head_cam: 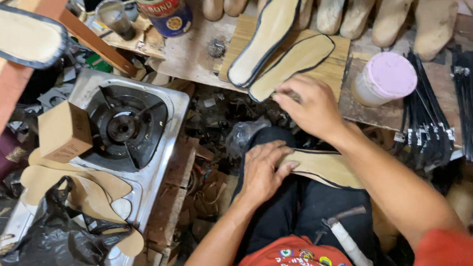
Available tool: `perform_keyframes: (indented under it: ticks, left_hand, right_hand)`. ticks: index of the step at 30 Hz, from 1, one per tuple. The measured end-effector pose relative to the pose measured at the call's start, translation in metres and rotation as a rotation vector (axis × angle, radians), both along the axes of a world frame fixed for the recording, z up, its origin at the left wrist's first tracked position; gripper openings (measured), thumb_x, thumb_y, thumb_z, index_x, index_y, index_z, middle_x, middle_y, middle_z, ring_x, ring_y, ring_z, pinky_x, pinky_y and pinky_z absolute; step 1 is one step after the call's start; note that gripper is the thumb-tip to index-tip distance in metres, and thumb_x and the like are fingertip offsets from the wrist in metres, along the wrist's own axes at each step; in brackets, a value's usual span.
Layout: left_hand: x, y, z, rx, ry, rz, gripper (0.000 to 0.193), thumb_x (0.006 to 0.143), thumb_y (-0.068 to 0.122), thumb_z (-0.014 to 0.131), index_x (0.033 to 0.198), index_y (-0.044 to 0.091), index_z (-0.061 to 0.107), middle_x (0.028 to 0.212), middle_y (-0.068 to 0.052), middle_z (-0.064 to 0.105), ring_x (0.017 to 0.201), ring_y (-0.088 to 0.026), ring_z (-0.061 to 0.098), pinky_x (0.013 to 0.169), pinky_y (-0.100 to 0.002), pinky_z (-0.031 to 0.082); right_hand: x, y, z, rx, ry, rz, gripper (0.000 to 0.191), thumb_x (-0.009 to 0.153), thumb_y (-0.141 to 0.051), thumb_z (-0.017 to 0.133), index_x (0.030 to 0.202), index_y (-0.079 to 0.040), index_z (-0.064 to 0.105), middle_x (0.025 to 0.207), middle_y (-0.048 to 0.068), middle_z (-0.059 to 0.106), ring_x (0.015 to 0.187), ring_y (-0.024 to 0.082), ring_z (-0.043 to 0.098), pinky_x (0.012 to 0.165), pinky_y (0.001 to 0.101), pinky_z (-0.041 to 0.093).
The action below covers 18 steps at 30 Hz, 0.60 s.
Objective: The person sits on the floor and assembles shoe soles by hand. They pick up a sole, apply adhesive from a small container, and use a hammer to secure nails along the edge. The person repeats this process for multiple soles, placing finished pieces on a nearby wooden board.
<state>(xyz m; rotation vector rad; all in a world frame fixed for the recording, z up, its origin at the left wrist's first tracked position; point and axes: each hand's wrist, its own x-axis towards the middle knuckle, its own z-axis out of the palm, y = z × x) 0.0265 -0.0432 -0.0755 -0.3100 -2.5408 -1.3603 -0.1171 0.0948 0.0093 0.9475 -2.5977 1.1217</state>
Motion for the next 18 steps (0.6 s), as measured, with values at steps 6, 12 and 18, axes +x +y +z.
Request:
perform_keyframes:
  ticks: [6,12,18]
  left_hand:
    - [-0.001,-0.006,0.003,0.025,-0.028,0.042,0.031,0.088,0.031,0.076,0.114,0.013,0.075,0.129,-0.008,0.069,0.121,-0.031,0.061,0.103,-0.046,0.041]
    - [-0.003,-0.014,0.003,0.043,-0.032,0.028,0.031,0.090,0.031,0.075,0.115,0.013,0.074,0.130,-0.008,0.068,0.122,-0.030,0.061,0.104,-0.046,0.040]
    - [-0.003,-0.018,0.002,0.069,-0.060,0.035,0.031,0.090,0.031,0.075,0.115,0.013,0.074,0.131,-0.008,0.068,0.121,-0.029,0.061,0.104,-0.046,0.040]
  right_hand:
    - [-0.083,-0.101,-0.015,0.141,0.344,0.104,0.009,0.088,-0.014,0.072,0.092,-0.007,0.076,0.091,0.011,0.069,0.092,0.035,0.064,0.085,0.0475,0.046]
    - [-0.120,-0.164,-0.039,0.395,0.375,0.084,0.012,0.078,-0.016,0.073,0.088,-0.012,0.079,0.092,0.010,0.068,0.097,0.033,0.060,0.084,0.0493,0.041]
    - [-0.132,-0.186,-0.053,0.543,0.391,0.048,0.013,0.077,-0.010,0.069,0.088,-0.010,0.078,0.103,0.011,0.068,0.106,0.031,0.061,0.091,0.0459,0.043]
